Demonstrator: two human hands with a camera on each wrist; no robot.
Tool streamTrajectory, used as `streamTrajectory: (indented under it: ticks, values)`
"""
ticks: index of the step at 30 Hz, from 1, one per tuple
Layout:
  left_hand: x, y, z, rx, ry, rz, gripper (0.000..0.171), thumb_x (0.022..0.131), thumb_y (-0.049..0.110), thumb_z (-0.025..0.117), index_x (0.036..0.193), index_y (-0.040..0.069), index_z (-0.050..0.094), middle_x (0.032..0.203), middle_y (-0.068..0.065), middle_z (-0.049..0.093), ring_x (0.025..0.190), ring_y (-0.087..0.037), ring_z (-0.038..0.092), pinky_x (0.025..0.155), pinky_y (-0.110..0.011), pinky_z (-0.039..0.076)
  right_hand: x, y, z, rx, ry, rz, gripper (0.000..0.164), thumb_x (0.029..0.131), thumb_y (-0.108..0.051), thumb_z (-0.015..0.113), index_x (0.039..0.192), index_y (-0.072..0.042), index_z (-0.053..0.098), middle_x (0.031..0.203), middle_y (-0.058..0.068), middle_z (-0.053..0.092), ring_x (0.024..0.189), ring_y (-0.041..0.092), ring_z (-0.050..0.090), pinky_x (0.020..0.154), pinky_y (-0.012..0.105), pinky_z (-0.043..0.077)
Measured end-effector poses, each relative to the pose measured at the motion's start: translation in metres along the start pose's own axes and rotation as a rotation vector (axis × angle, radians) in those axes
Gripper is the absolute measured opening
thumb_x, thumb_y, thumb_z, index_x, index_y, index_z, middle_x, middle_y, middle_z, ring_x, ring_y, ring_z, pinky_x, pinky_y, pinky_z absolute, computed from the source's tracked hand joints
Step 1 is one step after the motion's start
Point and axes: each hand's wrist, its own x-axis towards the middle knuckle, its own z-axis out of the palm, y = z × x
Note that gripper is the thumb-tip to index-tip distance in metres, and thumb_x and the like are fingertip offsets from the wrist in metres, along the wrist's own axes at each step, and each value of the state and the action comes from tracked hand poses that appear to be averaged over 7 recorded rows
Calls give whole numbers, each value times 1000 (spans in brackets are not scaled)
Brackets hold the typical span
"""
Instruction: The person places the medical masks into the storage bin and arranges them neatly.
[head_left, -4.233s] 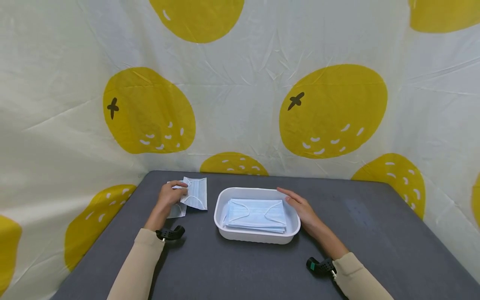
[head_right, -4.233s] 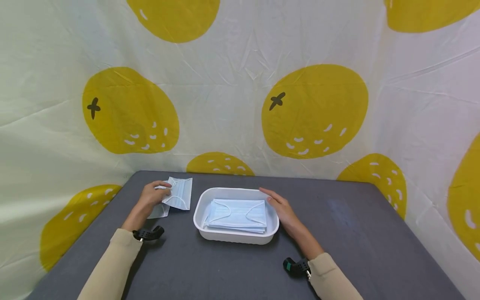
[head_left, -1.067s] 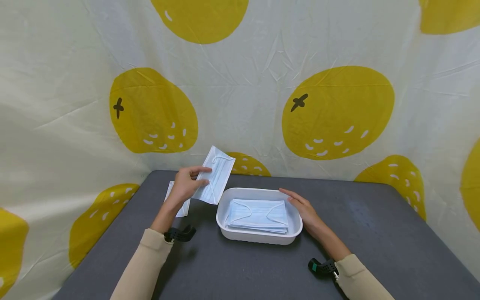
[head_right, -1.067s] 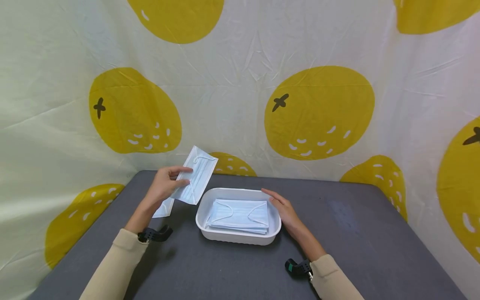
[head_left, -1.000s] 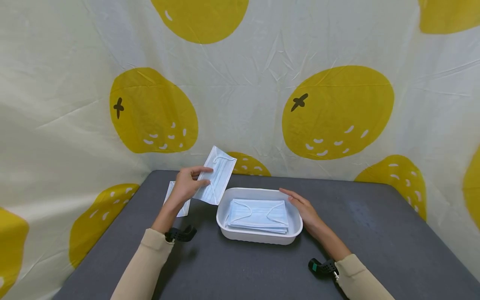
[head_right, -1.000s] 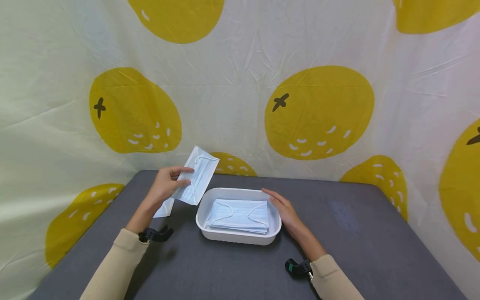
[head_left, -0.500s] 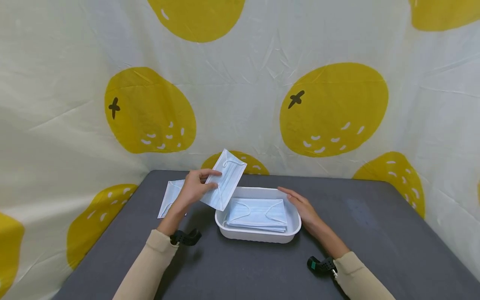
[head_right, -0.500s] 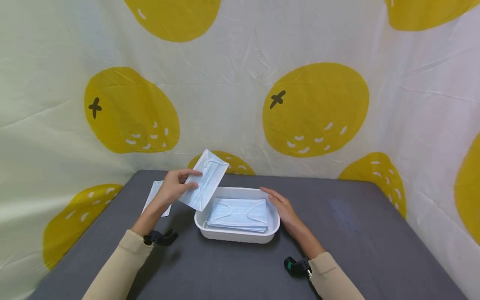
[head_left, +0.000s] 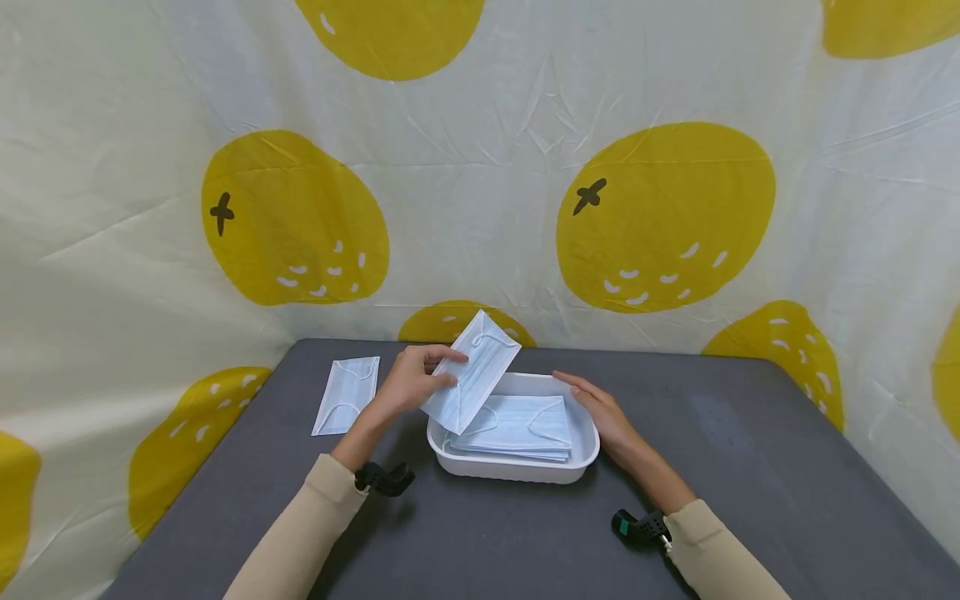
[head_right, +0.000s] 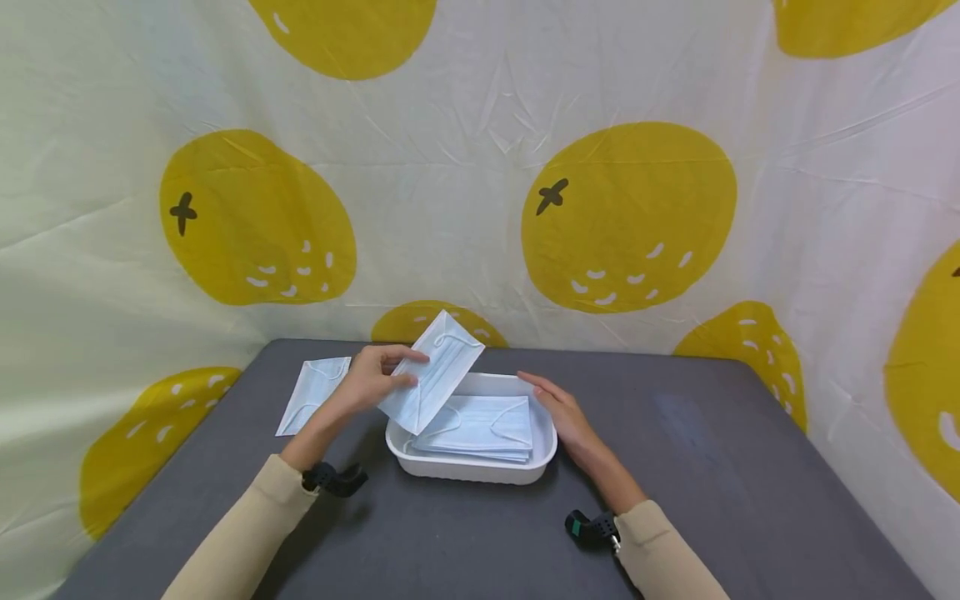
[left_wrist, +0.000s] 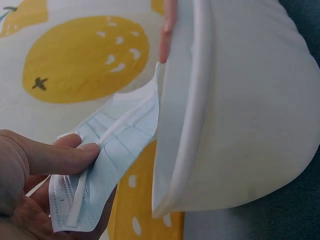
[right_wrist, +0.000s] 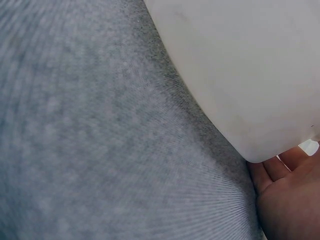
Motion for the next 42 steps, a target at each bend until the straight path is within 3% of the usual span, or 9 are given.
streamTrajectory:
  ticks: [5,13,18,27,33,36,42]
  values:
    - [4,2,4,9,-50,25,31,87,0,77,114,15,80,133,-12,71,112,-28,72,87,-38,60,1,-1,2,12,2,5,47,112,-30,42,155,-12,49,163,9,43,134,1,49,108,15,41]
    - [11,2,9,32,-180,56,32,86,1,79,114,16,81,129,-9,73,122,-25,67,93,-35,57,3,0,4,22,0,8,46,113,-29,41,155,-13,49,164,10,42,149,26,39,107,15,41]
    - [20,7,10,-16,-303,43,32,86,-2,78,114,13,80,126,-5,75,127,-24,64,101,-39,54,3,0,5,24,0,7,46,113,-29,41,155,-12,49,164,10,42,151,26,36,109,16,39]
    - [33,9,12,25,-536,63,32,87,-5,76,114,11,80,126,-4,74,128,-23,61,112,-45,49,3,0,7,21,0,15,45,113,-28,41,154,-13,50,165,9,40,154,27,31,122,37,32]
    - [46,11,15,23,-677,76,32,87,-6,73,115,9,79,125,-5,75,132,-22,60,118,-46,43,4,1,7,7,-1,3,46,113,-30,41,154,-13,50,165,8,40,152,23,34,120,31,34]
    - [53,11,16,30,-737,70,31,89,-5,72,115,10,79,124,-3,74,128,-18,61,117,-43,45,3,1,6,-1,1,3,46,113,-32,40,155,-14,49,165,9,40,150,21,36,121,34,34]
    - [65,13,21,36,-863,75,29,91,-6,69,117,5,77,125,-5,74,120,-13,62,110,-33,49,2,-2,7,0,-2,14,46,113,-31,39,155,-13,49,166,11,39,153,26,32,126,49,26]
